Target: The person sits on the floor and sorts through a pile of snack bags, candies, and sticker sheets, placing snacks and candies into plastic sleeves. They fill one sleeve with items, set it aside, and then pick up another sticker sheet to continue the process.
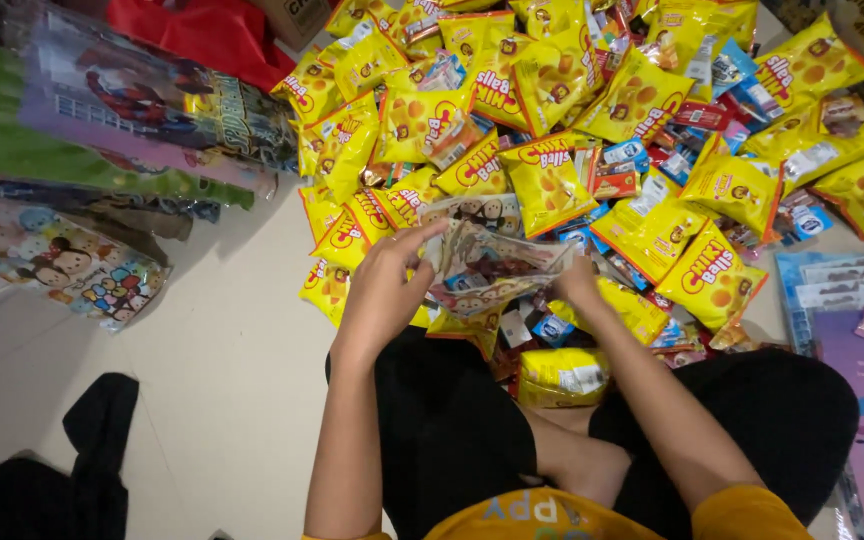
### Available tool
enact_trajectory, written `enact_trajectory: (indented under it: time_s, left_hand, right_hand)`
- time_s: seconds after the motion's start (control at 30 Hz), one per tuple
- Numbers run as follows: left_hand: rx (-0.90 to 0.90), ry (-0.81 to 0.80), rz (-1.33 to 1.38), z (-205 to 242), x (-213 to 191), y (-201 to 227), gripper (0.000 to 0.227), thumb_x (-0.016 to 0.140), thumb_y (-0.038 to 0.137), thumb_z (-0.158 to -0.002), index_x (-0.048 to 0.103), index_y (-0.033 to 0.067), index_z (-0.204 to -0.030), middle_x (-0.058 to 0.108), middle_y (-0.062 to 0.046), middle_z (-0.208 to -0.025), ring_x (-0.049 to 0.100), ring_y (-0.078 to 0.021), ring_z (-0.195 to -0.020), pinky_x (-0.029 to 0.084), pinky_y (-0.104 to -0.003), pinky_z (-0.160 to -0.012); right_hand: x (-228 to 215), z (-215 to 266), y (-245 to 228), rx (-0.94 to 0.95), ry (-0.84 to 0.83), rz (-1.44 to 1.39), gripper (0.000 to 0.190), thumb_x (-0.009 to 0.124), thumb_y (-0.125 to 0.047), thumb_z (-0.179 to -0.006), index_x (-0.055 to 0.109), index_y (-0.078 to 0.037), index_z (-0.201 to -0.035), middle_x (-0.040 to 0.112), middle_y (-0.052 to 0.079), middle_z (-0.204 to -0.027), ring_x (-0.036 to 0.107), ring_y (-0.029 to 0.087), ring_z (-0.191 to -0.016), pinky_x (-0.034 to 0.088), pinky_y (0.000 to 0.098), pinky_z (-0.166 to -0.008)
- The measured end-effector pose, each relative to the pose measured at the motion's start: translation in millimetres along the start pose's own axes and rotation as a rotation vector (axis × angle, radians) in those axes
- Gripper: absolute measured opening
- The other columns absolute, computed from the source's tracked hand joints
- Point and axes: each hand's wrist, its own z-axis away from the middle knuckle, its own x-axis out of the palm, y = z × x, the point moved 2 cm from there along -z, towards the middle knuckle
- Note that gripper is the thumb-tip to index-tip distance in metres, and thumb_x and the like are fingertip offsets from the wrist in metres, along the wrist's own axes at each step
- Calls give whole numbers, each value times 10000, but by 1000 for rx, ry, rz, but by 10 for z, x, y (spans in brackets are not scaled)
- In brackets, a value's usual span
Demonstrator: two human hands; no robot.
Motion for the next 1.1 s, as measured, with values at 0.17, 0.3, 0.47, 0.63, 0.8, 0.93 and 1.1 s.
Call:
enact_trajectory:
  time_s: [0.17, 0.3, 0.47, 0.63, 0.8, 0.93, 1.1]
  left_hand:
    - [1, -13, 8, -18, -5, -28, 522, 564, 25, -935, 632, 136, -1440, 687, -229, -1283, 654, -386, -1082, 541, -483, -922]
    - [2, -1, 26, -34, -10, -37, 524, 583, -4, -929, 637, 124, -1434, 696, -229, -1261, 655, -389, -1084, 544, -476, -921]
    - [12, 8, 22, -30, 2, -55, 521, 582, -11, -925, 641, 116, -1427, 692, -231, -1278, 654, -399, -1087, 548, -489, -908]
    - [19, 11, 4, 35, -2, 12, 523, 581, -7, -925, 636, 114, -1430, 688, -231, -1290, 652, -400, -1096, 548, -496, -912]
    - [56, -7, -46, 77, 21, 54, 531, 554, 30, -927, 632, 133, -1442, 715, -187, -1236, 652, -377, -1072, 519, -503, -966]
    - [68, 33, -81, 118, 17, 117, 504, 563, 56, -914, 660, 124, -1404, 727, -206, -1177, 653, -397, -1061, 521, -531, -945]
    - [65, 16, -93, 131, 12, 128, 522, 558, 76, -902, 666, 145, -1409, 727, -200, -1083, 644, -387, -1042, 529, -492, -920]
  right_hand:
    - [230, -69, 174, -154, 26, -6, 553, 865, 9, -606, 710, 54, -1136, 711, 294, -1128, 651, 471, -1160, 502, 523, -1061]
    - [254, -126, 309, -347, 78, -1, 431, 785, -6, -663, 767, -2, -1094, 739, 227, -1106, 628, 456, -1182, 470, 511, -1117]
    - [-265, 53, 62, -341, 155, 107, 266, 639, -170, -934, 742, -190, -1179, 748, 175, -1021, 710, 426, -1008, 564, 510, -933]
    - [-1303, 590, -699, -334, 68, -327, 319, 682, -188, -986, 752, -267, -1287, 758, 119, -1121, 707, 281, -1034, 540, 404, -910]
    - [-1963, 1153, -1356, -412, 12, -541, 248, 804, -72, -911, 753, 28, -1133, 737, 213, -840, 719, 238, -661, 573, 289, -666]
    - [-1913, 1394, -1578, -489, -16, -461, 265, 851, -73, -832, 773, 25, -1065, 749, 166, -761, 659, 172, -577, 554, 296, -606]
    - [-1677, 1306, -1656, -479, -112, -445, 208, 799, -43, -849, 808, -19, -1056, 777, 110, -716, 608, 123, -491, 520, 260, -556]
